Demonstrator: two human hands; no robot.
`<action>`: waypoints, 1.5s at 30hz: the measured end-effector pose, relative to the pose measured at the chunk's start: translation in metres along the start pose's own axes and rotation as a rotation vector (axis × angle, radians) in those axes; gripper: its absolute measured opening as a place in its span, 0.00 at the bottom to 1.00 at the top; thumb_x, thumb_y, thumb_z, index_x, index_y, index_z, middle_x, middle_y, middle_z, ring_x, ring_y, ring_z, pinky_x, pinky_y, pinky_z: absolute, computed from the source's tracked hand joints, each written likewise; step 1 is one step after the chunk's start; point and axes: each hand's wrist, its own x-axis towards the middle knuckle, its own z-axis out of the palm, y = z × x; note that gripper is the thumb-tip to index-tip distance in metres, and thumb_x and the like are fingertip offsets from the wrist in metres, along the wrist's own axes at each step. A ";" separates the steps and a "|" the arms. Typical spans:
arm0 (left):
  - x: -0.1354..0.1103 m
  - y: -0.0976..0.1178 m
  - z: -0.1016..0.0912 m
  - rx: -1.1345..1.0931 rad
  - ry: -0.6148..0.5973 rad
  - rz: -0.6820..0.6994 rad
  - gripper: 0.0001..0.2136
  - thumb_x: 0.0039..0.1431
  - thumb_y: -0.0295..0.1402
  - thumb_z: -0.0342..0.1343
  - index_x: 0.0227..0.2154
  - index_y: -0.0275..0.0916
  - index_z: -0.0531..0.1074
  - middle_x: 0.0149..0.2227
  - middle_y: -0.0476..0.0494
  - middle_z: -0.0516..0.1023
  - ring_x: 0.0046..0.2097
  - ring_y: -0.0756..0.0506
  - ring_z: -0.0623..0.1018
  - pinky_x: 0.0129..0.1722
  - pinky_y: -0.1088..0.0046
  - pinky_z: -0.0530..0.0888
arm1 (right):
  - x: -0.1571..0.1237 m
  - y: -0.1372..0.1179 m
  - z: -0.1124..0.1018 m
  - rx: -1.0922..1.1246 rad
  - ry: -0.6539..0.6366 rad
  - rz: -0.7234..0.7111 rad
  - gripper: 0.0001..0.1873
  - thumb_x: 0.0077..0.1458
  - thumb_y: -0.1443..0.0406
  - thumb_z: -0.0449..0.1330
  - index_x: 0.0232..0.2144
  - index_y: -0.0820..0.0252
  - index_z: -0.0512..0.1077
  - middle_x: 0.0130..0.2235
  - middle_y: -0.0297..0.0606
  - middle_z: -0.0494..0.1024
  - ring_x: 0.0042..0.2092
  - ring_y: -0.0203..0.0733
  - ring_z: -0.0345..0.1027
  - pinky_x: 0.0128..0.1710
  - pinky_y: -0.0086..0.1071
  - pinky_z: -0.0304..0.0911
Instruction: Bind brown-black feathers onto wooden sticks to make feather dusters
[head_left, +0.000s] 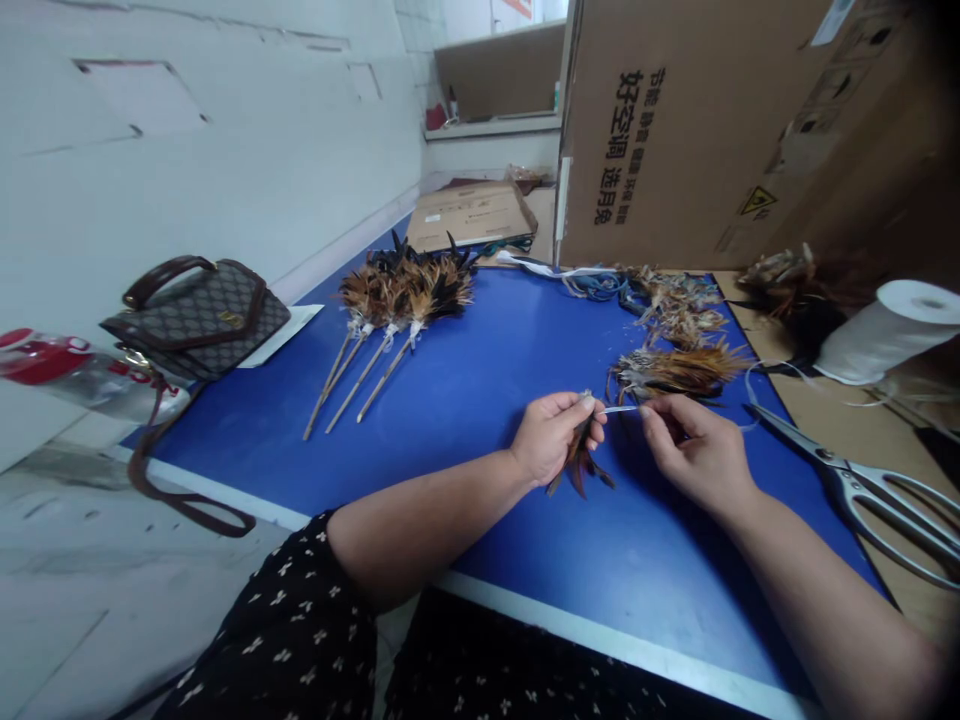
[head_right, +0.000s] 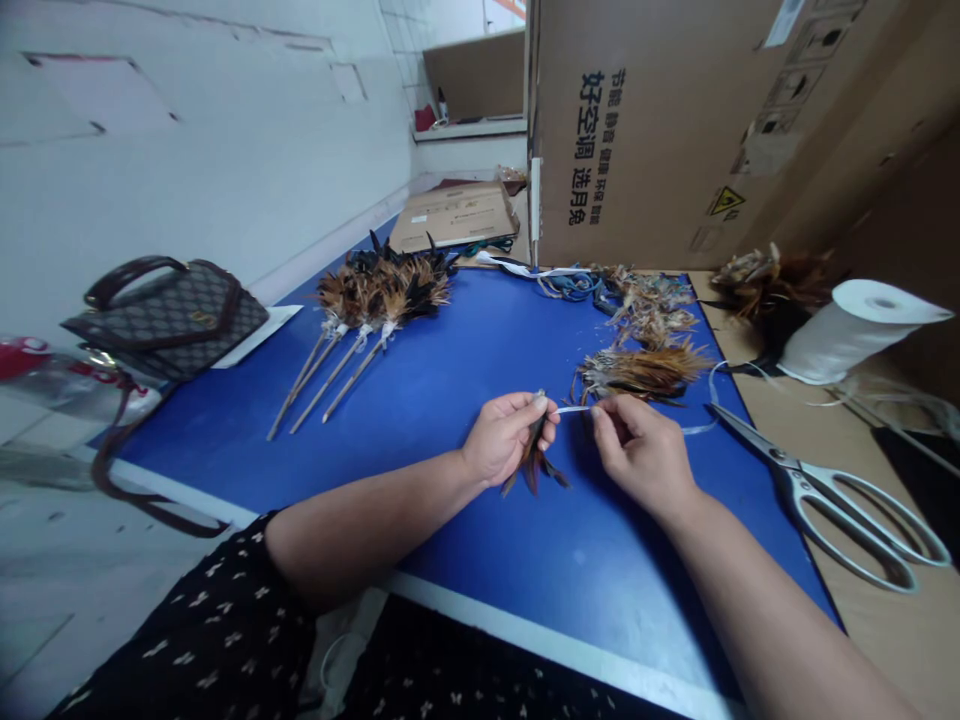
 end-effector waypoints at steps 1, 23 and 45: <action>0.001 0.000 0.000 -0.004 0.011 0.004 0.22 0.57 0.47 0.77 0.37 0.32 0.79 0.33 0.43 0.80 0.31 0.51 0.77 0.31 0.74 0.72 | 0.000 0.001 0.000 -0.022 0.036 0.024 0.12 0.71 0.58 0.63 0.37 0.56 0.79 0.26 0.31 0.75 0.24 0.35 0.65 0.26 0.31 0.60; -0.004 -0.008 0.001 0.302 -0.003 0.112 0.22 0.66 0.51 0.68 0.45 0.33 0.82 0.32 0.48 0.79 0.28 0.55 0.73 0.28 0.75 0.65 | -0.005 0.005 0.010 -0.065 0.019 -0.019 0.11 0.70 0.56 0.66 0.39 0.56 0.82 0.22 0.32 0.75 0.20 0.36 0.64 0.20 0.34 0.58; -0.004 -0.006 0.000 0.279 -0.107 -0.045 0.20 0.64 0.49 0.70 0.42 0.34 0.81 0.29 0.49 0.77 0.28 0.55 0.71 0.28 0.73 0.62 | -0.007 0.003 0.015 0.018 0.056 -0.064 0.14 0.70 0.61 0.67 0.51 0.62 0.86 0.27 0.33 0.82 0.22 0.32 0.69 0.24 0.26 0.65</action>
